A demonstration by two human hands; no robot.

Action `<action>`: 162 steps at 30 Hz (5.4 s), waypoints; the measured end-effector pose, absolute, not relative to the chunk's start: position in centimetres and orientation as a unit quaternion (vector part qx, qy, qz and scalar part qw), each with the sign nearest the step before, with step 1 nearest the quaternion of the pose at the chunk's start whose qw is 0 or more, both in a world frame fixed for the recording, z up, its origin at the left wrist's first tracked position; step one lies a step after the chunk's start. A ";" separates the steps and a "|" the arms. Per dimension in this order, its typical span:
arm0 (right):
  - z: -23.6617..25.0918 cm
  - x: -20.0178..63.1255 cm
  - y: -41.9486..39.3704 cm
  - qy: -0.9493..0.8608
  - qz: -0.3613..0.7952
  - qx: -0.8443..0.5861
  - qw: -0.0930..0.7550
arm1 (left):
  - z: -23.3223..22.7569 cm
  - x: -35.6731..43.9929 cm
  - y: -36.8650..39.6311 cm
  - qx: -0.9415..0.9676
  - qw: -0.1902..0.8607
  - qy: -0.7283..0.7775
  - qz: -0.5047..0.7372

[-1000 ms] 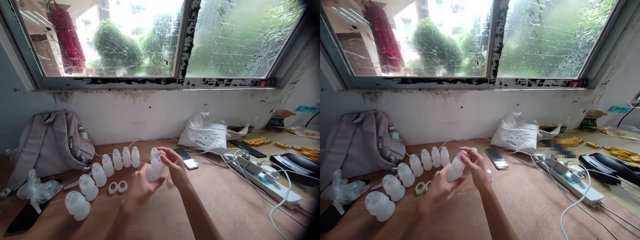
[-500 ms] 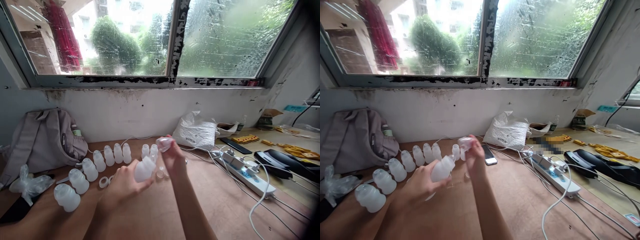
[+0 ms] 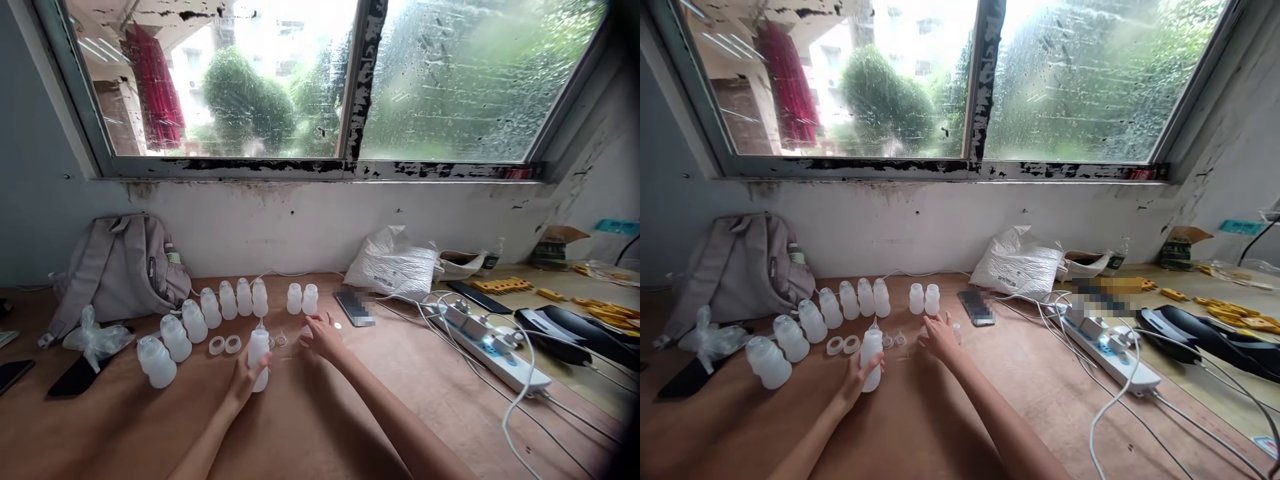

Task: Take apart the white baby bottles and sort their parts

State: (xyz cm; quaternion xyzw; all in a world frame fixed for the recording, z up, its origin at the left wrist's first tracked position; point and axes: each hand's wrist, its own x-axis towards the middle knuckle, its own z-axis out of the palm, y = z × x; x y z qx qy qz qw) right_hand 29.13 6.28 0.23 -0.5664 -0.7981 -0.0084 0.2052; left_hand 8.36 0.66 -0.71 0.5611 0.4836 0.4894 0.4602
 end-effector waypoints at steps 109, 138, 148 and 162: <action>6.5 24.4 9.7 -0.810 0.055 -0.478 0.337 | -2.8 6.7 2.2 0.711 0.304 0.431 0.466; 1.4 20.4 10.2 -0.883 0.002 -0.454 0.115 | -3.2 6.5 2.5 0.792 0.110 0.492 0.344; 1.4 23.4 4.5 -0.836 0.054 -0.486 0.248 | -4.9 5.7 5.0 0.820 -0.042 0.497 0.281; -3.3 25.8 1.7 -0.792 0.148 -0.517 0.290 | -3.4 5.8 5.3 0.861 -0.049 0.420 0.282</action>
